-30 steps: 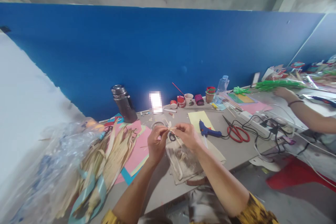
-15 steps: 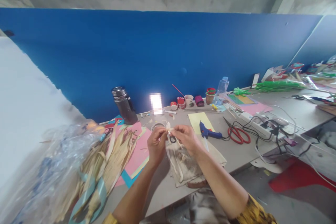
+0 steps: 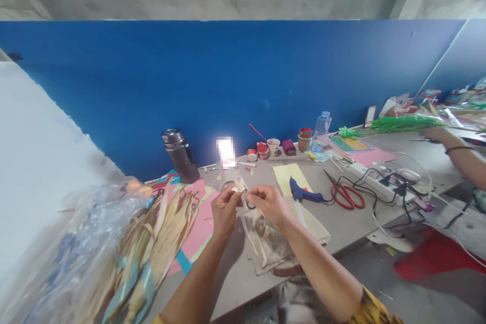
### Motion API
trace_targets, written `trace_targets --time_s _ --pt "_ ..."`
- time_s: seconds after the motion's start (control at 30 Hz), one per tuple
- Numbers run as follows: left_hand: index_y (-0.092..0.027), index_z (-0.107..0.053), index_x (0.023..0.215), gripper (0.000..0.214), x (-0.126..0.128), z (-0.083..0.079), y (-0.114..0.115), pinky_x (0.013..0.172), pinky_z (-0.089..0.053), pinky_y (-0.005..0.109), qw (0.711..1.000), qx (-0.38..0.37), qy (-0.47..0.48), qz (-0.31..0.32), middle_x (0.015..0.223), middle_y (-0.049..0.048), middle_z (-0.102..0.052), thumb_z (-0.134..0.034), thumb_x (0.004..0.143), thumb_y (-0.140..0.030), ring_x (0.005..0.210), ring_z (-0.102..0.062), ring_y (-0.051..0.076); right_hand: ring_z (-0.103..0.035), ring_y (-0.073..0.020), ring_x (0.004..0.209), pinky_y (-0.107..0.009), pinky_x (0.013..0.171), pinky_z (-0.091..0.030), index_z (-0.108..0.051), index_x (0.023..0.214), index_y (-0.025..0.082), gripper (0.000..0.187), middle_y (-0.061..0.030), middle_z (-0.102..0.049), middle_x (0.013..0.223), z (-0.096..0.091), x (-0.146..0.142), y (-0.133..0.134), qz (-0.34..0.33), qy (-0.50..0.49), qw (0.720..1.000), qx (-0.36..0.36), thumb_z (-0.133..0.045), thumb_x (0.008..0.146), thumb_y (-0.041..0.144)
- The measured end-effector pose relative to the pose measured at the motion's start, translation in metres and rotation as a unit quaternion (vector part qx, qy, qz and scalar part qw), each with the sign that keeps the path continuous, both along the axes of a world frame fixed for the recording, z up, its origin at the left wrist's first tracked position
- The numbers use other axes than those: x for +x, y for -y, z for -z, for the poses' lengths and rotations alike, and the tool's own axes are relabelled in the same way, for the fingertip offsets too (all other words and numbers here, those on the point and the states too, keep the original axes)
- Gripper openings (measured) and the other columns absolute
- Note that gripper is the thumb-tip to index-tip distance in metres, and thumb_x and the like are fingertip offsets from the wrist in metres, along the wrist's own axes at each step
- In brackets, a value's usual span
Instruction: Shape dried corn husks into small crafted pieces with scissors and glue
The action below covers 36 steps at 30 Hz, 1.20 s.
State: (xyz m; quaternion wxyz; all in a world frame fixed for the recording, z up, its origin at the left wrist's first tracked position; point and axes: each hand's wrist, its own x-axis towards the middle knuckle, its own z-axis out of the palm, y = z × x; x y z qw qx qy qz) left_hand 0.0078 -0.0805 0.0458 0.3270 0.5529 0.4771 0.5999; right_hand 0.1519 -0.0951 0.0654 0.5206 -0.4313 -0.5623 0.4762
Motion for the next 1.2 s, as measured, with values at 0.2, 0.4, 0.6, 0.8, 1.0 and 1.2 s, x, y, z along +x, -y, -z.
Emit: trace_targets --time_s 0.2,0.4,0.6,0.8,1.0,1.2 --pt "-0.019 -0.068 0.065 0.024 0.003 -0.003 0.0 0.061 -0.039 0.025 1.0 -0.02 0.018 0.001 0.052 -0.0036 -0.056 -0.072 0.079 -0.037 0.055 -0.048 0.012 -0.043 -0.0111 0.054 -0.023 0.05 -0.031 -0.07 0.075 0.015 0.02 0.0019 -0.055 0.058 0.005 0.0 -0.004 0.062 0.049 0.997 0.02 -0.063 0.077 0.034" --pt "-0.017 -0.072 0.075 0.016 0.002 0.007 -0.005 0.057 -0.038 0.024 0.997 -0.028 0.051 0.051 0.053 -0.0037 -0.056 -0.068 0.08 -0.031 0.053 -0.047 0.011 -0.047 -0.0125 0.056 -0.024 0.052 -0.035 -0.07 0.076 0.016 0.019 0.0001 -0.061 0.062 -0.001 0.001 0.0 0.072 0.083 0.993 0.039 -0.059 0.077 0.032" --pt "-0.017 -0.072 0.082 0.017 0.002 0.017 -0.01 0.056 -0.038 0.023 0.992 -0.033 0.089 0.087 0.054 -0.0037 -0.056 -0.07 0.08 -0.033 0.054 -0.049 0.011 -0.053 -0.0147 0.062 -0.025 0.057 -0.041 -0.072 0.079 0.018 0.018 -0.0014 -0.067 0.069 -0.003 0.001 0.0 0.088 0.085 0.991 0.051 -0.059 0.076 0.031" --pt "-0.017 -0.071 0.074 0.017 0.002 0.016 -0.007 0.054 -0.036 0.023 0.992 -0.043 0.074 0.094 0.054 -0.004 -0.054 -0.069 0.081 -0.032 0.052 -0.047 0.01 -0.052 -0.0143 0.063 -0.025 0.06 -0.042 -0.071 0.079 0.019 0.015 -0.0016 -0.068 0.075 0.001 -0.003 -0.003 0.107 0.067 0.99 0.06 -0.062 0.074 0.029" --pt "-0.018 -0.071 0.07 0.018 0.003 0.013 -0.005 0.055 -0.037 0.023 0.995 -0.034 0.035 0.09 0.055 -0.0031 -0.056 -0.068 0.08 -0.032 0.055 -0.05 0.012 -0.048 -0.013 0.059 -0.025 0.058 -0.04 -0.069 0.073 0.019 0.012 -0.0006 -0.066 0.07 0.003 -0.004 -0.005 0.125 0.067 0.988 0.061 -0.063 0.072 0.029" --pt "-0.018 -0.069 0.065 0.021 0.003 0.013 -0.005 0.058 -0.039 0.024 0.996 -0.026 0.021 0.089 0.056 -0.0025 -0.057 -0.068 0.081 -0.031 0.057 -0.052 0.013 -0.051 -0.0141 0.062 -0.026 0.061 -0.042 -0.068 0.071 0.019 0.014 -0.0016 -0.066 0.072 0.006 -0.003 -0.006 0.137 0.084 0.984 0.075 -0.063 0.073 0.032"
